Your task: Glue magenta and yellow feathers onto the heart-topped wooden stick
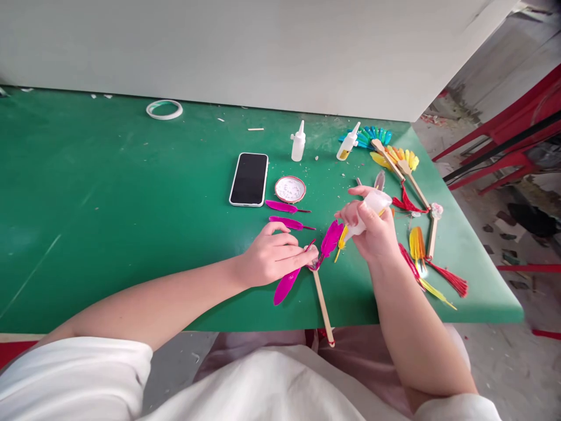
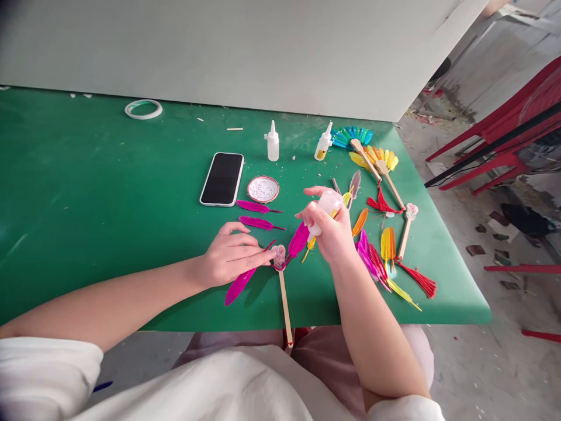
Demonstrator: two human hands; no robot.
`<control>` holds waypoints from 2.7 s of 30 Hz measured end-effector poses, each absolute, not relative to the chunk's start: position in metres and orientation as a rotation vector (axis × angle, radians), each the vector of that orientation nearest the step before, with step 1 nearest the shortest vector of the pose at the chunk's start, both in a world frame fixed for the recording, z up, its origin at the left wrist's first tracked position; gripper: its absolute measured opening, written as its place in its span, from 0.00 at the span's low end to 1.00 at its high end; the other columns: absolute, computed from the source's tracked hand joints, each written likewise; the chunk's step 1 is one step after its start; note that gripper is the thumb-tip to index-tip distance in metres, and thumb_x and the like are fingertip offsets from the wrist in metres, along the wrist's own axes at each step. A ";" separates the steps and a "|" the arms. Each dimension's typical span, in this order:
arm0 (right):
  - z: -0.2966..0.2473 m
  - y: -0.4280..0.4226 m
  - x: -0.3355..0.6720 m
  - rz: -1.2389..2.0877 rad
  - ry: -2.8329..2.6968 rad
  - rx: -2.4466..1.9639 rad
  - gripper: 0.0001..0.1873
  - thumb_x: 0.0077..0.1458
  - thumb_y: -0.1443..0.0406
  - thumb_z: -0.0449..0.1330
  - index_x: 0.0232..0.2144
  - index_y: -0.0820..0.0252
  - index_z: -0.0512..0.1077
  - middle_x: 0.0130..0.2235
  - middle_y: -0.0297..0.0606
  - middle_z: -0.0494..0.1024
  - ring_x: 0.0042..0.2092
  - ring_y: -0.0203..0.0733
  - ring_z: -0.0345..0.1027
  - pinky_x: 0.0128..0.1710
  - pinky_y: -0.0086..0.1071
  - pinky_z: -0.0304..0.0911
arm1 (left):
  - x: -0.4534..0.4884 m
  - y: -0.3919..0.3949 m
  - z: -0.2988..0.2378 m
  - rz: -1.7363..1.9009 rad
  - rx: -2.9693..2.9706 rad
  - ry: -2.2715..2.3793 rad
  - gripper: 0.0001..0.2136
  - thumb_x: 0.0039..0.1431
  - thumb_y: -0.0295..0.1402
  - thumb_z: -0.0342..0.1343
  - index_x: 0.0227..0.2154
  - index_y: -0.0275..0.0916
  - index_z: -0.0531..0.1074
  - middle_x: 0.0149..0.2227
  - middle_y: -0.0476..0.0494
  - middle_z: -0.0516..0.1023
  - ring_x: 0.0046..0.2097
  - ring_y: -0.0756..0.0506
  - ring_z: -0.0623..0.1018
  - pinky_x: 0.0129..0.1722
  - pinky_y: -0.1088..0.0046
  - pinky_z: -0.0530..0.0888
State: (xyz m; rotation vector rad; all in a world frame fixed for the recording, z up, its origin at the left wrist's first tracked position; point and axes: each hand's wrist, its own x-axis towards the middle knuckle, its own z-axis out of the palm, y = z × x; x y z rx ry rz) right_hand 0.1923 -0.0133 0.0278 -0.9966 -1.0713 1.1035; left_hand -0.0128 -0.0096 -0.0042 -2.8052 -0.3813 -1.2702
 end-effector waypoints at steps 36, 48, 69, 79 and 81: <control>0.003 -0.019 0.183 0.934 -1.105 -1.301 0.28 0.53 0.41 0.39 0.26 0.51 0.68 0.20 0.36 0.64 0.23 0.38 0.62 0.19 0.34 0.48 | -0.009 -0.013 0.001 -1.252 -2.747 -0.260 0.06 0.54 0.26 0.57 0.36 0.40 0.72 0.26 0.55 0.78 0.30 0.54 0.74 0.39 0.70 0.66; 0.015 -0.022 0.175 0.920 -1.027 -1.312 0.27 0.54 0.44 0.42 0.20 0.54 0.66 0.17 0.35 0.61 0.19 0.34 0.57 0.17 0.32 0.46 | -0.009 -0.013 0.001 -1.246 -2.752 -0.265 0.07 0.54 0.26 0.58 0.36 0.39 0.72 0.27 0.56 0.79 0.30 0.55 0.75 0.38 0.70 0.66; 0.011 -0.020 0.176 0.802 -1.035 -1.221 0.25 0.56 0.47 0.45 0.20 0.56 0.67 0.19 0.33 0.63 0.19 0.33 0.59 0.16 0.32 0.51 | -0.008 -0.013 0.000 -1.254 -2.750 -0.270 0.09 0.52 0.25 0.59 0.37 0.36 0.72 0.28 0.54 0.79 0.30 0.54 0.75 0.37 0.69 0.67; 0.011 -0.019 0.175 0.786 -1.065 -1.211 0.26 0.57 0.48 0.43 0.19 0.56 0.66 0.17 0.32 0.61 0.17 0.33 0.58 0.14 0.30 0.48 | -0.009 -0.013 0.000 -1.243 -2.748 -0.266 0.08 0.53 0.26 0.59 0.37 0.37 0.72 0.29 0.54 0.79 0.30 0.54 0.75 0.37 0.70 0.68; 0.011 -0.019 0.175 0.805 -1.049 -1.209 0.26 0.56 0.47 0.43 0.19 0.56 0.66 0.17 0.32 0.62 0.17 0.33 0.58 0.14 0.31 0.48 | -0.009 -0.012 -0.001 -1.241 -2.749 -0.268 0.08 0.53 0.25 0.59 0.37 0.37 0.72 0.29 0.54 0.79 0.30 0.54 0.74 0.37 0.70 0.68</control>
